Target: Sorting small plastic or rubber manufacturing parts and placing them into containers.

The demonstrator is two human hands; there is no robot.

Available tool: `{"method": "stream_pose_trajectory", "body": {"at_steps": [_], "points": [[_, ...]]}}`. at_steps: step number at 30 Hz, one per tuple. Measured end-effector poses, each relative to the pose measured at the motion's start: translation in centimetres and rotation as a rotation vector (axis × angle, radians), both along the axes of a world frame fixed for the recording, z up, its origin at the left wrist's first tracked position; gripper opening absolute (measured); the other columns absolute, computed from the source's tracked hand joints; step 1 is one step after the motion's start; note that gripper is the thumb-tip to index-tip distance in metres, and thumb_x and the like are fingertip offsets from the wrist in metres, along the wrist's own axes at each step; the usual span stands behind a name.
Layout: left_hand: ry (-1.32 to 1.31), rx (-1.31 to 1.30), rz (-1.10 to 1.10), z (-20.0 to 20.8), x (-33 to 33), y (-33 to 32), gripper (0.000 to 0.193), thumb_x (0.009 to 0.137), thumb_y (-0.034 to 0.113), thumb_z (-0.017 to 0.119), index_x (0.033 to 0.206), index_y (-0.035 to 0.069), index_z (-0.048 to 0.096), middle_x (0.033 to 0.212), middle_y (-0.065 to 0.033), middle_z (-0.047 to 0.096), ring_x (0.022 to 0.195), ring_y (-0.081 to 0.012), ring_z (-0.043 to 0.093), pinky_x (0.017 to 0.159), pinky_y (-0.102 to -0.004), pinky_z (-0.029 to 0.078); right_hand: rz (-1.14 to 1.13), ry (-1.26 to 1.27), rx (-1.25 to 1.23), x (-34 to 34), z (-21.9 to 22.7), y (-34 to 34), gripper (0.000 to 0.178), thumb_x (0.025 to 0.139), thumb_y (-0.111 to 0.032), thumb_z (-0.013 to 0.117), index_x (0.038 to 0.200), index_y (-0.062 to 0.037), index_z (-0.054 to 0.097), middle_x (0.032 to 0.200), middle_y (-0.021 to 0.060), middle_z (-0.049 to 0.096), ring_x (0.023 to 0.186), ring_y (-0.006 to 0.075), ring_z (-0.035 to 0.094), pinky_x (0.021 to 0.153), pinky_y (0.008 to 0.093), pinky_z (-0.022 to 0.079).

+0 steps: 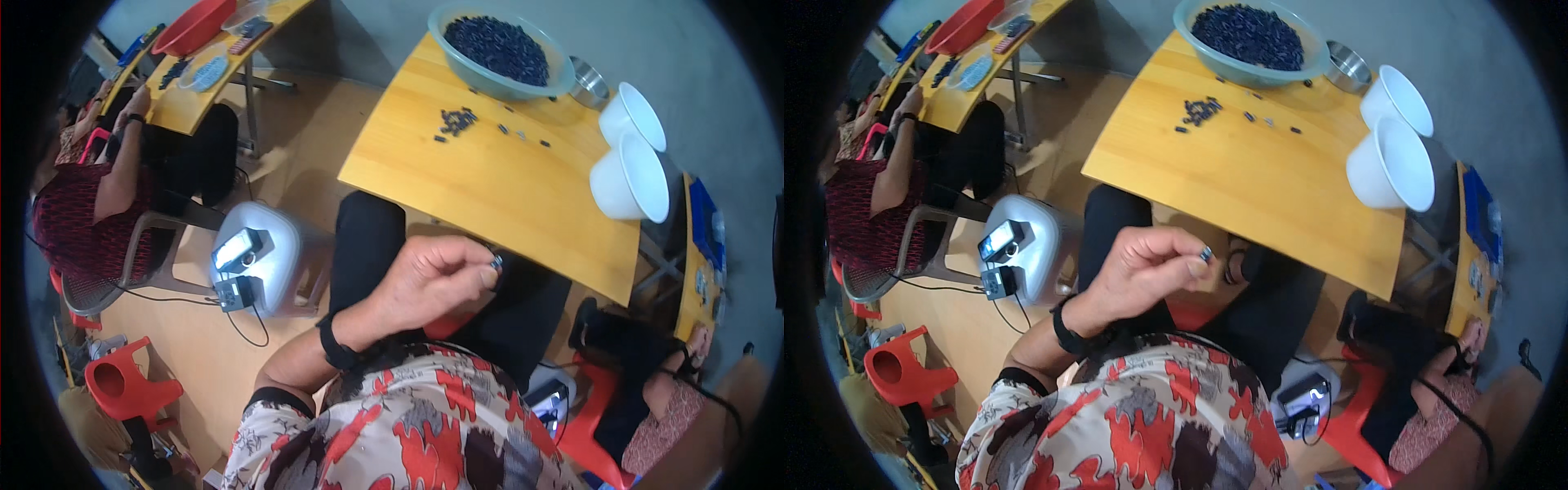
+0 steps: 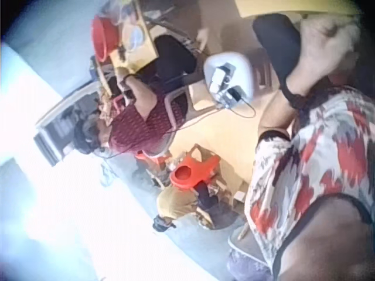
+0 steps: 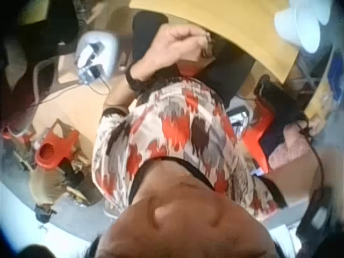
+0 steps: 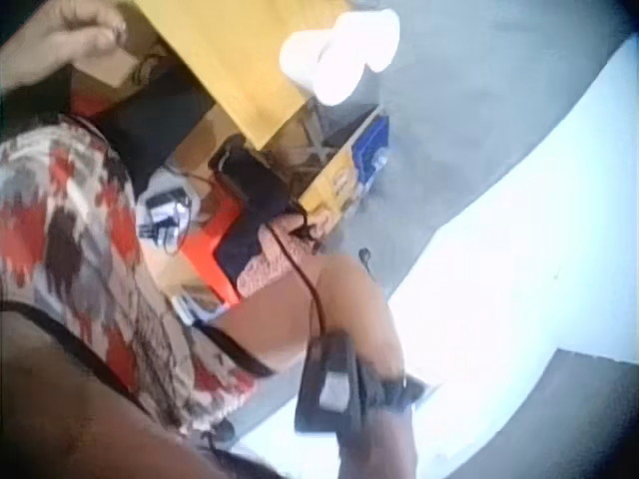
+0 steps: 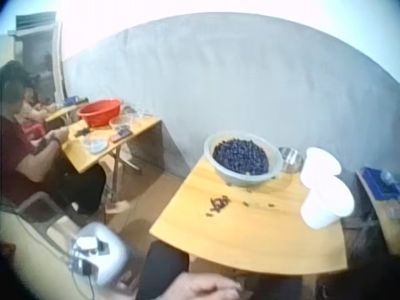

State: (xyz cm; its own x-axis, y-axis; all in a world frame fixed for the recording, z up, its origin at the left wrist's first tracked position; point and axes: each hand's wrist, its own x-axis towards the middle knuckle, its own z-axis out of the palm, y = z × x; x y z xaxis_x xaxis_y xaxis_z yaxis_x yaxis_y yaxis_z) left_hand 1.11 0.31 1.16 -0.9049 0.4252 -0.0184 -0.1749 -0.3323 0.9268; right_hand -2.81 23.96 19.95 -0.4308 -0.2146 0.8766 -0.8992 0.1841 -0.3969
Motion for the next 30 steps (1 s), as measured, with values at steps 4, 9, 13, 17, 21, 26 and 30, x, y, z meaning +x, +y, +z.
{"method": "stream_pose_trajectory", "body": {"at_steps": [4,9,13,17,21,26,30], "points": [[0.041,-0.013,0.014,-0.4,-0.3,-0.9,0.011,0.087,0.006,0.059,0.094,-0.002,0.063,0.079,-0.0046,0.064,0.069,-0.0069,0.059,0.064,-0.0199,0.049,-0.043,-0.039,0.028,-0.7,-1.2,-0.3,0.024,0.091,-0.020,0.045,0.102,0.0001,0.053,0.099,0.0087,0.059,0.083,0.0177,0.054,0.074,0.0278,0.045],[0.035,0.048,0.033,0.0,0.3,-1.2,0.011,0.087,0.004,0.057,0.093,-0.002,0.063,0.081,-0.0067,0.065,0.069,-0.0079,0.059,0.064,-0.0208,0.050,-0.110,-0.025,0.061,-1.3,-0.1,-0.5,0.023,0.092,-0.018,0.046,0.101,0.0011,0.055,0.099,0.0088,0.059,0.083,0.0171,0.054,0.074,0.0268,0.045],[0.025,0.054,0.054,-0.5,-0.5,-1.2,0.011,0.087,0.004,0.057,0.092,-0.002,0.064,0.081,-0.0070,0.065,0.067,-0.0080,0.059,0.063,-0.0215,0.049,-0.288,-0.670,0.454,-7.2,-11.5,-3.0,0.013,0.084,-0.008,0.058,0.095,-0.0020,0.063,0.082,0.0034,0.062,0.072,0.0088,0.056,0.064,0.0231,0.045],[0.044,-0.004,0.074,-1.0,-1.1,-1.4,0.011,0.087,0.005,0.057,0.092,-0.002,0.064,0.080,-0.0070,0.065,0.066,-0.0081,0.059,0.062,-0.0216,0.048,-0.397,-0.520,0.583,-12.2,-19.5,-2.6,0.012,0.080,-0.010,0.060,0.089,-0.0053,0.065,0.082,0.0098,0.064,0.075,0.0229,0.062,0.066,0.0319,0.048],[0.043,0.019,0.080,-1.6,-1.7,-1.6,0.011,0.087,0.005,0.056,0.091,-0.002,0.063,0.079,-0.0068,0.064,0.065,-0.0080,0.058,0.061,-0.0217,0.048,-0.514,-0.439,0.743,-15.1,-22.2,-3.6,0.012,0.080,-0.013,0.057,0.086,-0.0078,0.066,0.086,0.0100,0.063,0.081,0.0285,0.061,0.069,0.0386,0.048],[0.017,0.028,0.115,-2.1,-2.2,-2.1,0.010,0.086,0.005,0.057,0.090,-0.003,0.063,0.078,-0.0063,0.064,0.064,-0.0083,0.057,0.061,-0.0221,0.047,-0.553,-0.433,0.821,-16.4,-23.7,-4.5,0.013,0.079,-0.012,0.056,0.087,-0.0093,0.066,0.089,0.0104,0.062,0.081,0.0297,0.061,0.070,0.0400,0.049],[0.016,-0.009,0.125,-1.7,-2.5,-2.4,0.011,0.087,0.005,0.056,0.091,-0.003,0.062,0.079,-0.0067,0.063,0.065,-0.0093,0.057,0.062,-0.0226,0.047,-0.587,-0.398,0.894,-17.6,-25.6,-3.8,0.015,0.078,-0.013,0.057,0.089,-0.0106,0.067,0.090,0.0107,0.062,0.082,0.0307,0.061,0.071,0.0414,0.049]]}}
